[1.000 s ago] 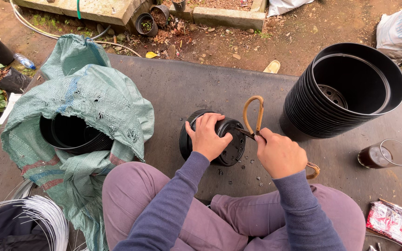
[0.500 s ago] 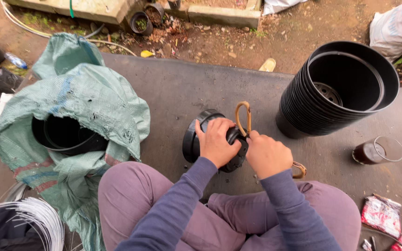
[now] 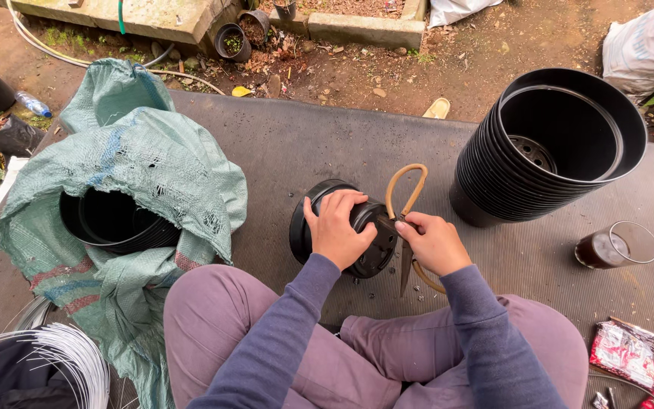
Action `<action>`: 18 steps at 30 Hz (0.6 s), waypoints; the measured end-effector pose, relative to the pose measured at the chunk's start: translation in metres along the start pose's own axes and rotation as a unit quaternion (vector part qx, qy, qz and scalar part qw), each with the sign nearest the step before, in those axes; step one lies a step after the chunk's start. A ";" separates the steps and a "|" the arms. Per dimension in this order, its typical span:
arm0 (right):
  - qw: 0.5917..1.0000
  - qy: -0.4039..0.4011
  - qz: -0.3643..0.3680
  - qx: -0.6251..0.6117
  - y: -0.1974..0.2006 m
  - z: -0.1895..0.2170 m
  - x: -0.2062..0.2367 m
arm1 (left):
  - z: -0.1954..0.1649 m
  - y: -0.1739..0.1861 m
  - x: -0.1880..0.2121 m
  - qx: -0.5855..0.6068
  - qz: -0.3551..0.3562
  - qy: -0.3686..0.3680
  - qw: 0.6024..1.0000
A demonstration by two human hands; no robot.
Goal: The person sits cross-legged on a mat and uses a knife to punch drainage holes into the bottom of black plastic nursery pots. They hold each pot steady with one hand while repeatedly stabbing the knife into the base, then set the finished pot aside and pick up another from a nearby stack.
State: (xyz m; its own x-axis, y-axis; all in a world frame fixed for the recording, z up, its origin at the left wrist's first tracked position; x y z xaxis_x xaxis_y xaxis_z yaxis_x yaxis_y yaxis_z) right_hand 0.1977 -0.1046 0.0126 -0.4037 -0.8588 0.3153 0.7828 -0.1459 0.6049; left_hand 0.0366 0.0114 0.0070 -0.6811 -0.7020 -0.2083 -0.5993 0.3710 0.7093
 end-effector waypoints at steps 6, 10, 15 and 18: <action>0.949 -0.058 0.103 -0.291 -0.015 -0.011 -0.010 | 0.006 0.005 -0.001 0.007 -0.013 0.012 1.000; 0.921 -0.129 0.121 -0.346 -0.020 -0.004 -0.005 | 0.006 0.006 0.000 0.000 -0.032 0.020 0.999; 0.887 -0.116 0.146 -0.423 -0.021 0.005 -0.002 | 0.004 0.009 0.001 -0.013 -0.061 0.010 0.998; 0.891 -0.133 0.129 -0.414 -0.021 -0.001 -0.004 | 0.000 0.007 0.006 -0.018 -0.085 -0.015 0.996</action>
State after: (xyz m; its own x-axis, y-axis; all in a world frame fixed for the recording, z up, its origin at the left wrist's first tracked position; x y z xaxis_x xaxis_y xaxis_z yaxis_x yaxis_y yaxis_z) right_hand 0.1827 -0.0986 -0.0020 -0.1721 -0.7851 0.5950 0.9024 -0.3679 -0.2245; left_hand 0.0281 0.0101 0.0107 -0.5832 -0.7346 -0.3468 -0.6925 0.2263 0.6850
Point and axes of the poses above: each hand's wrist, its own x-axis away from the middle knuckle, its own y-axis out of the back of the hand, z = x × y, the point moved 2 cm from there along -x, towards the middle knuckle, and after that the axes turned 11 degrees about z, right-handed, at the moved point
